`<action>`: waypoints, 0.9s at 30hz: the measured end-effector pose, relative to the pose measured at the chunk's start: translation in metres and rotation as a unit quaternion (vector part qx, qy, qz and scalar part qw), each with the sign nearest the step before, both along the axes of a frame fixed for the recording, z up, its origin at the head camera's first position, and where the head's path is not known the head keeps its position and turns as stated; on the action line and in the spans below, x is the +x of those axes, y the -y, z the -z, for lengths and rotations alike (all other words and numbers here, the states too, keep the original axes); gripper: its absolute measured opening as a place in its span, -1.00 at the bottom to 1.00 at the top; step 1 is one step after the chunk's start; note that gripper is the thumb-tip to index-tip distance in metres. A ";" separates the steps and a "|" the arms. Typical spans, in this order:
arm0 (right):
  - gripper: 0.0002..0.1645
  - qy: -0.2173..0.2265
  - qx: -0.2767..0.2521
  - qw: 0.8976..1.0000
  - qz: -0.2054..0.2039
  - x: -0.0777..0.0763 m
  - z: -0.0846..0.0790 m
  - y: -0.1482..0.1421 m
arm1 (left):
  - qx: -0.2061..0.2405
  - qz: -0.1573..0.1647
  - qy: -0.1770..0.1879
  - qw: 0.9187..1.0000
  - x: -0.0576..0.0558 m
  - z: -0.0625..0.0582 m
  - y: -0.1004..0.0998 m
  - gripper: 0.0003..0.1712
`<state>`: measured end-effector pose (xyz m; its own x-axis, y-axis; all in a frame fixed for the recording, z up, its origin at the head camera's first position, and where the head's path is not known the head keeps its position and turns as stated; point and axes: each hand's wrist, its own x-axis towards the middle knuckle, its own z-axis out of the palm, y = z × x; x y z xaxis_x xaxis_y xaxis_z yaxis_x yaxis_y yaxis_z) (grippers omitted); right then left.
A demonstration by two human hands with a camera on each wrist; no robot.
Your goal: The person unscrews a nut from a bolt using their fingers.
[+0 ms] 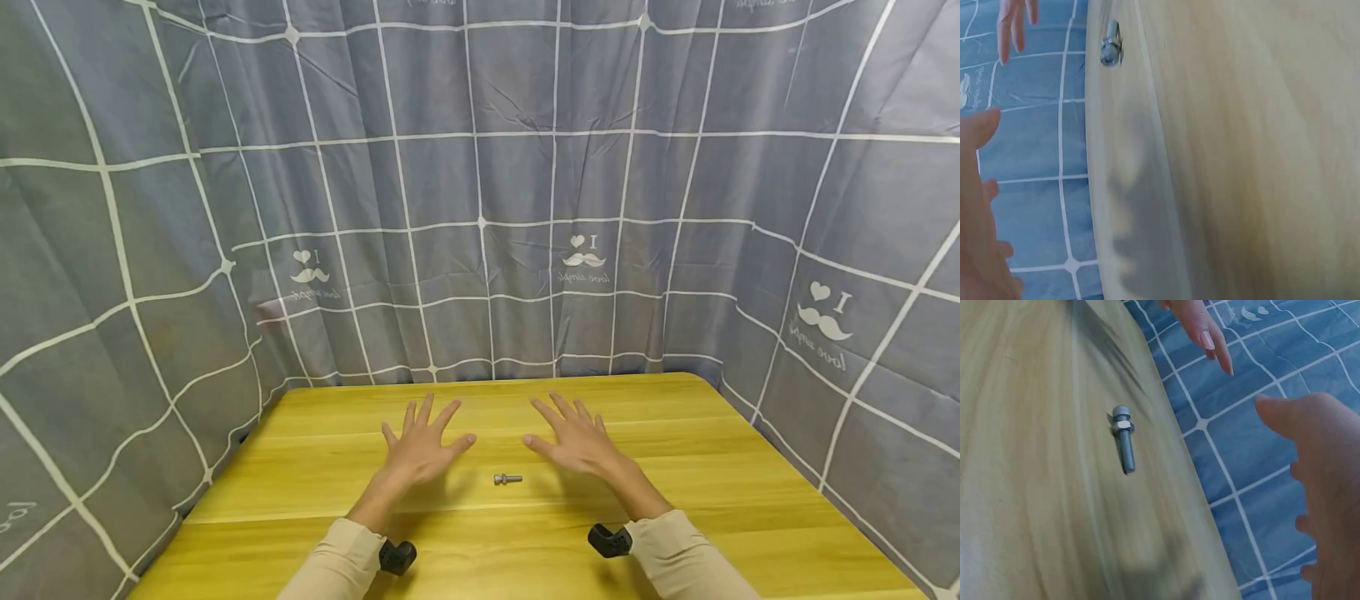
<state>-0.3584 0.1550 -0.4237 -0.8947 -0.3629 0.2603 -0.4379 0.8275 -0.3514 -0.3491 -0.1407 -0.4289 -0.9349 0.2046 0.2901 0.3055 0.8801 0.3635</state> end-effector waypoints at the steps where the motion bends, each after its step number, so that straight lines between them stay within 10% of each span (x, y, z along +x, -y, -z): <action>1: -0.10 0.001 -0.004 1.000 -0.003 0.000 0.001 0.002 | 0.008 0.007 0.011 1.000 0.001 0.000 -0.001 -0.14; 20: -0.30 0.037 -0.114 0.988 -0.093 0.000 0.040 0.005 | 0.113 0.135 0.053 0.983 0.004 0.021 -0.018 -0.14; 27: -0.57 0.039 -0.169 0.977 -0.127 -0.004 0.050 0.006 | 0.180 0.168 0.076 0.966 0.005 0.022 -0.026 -0.48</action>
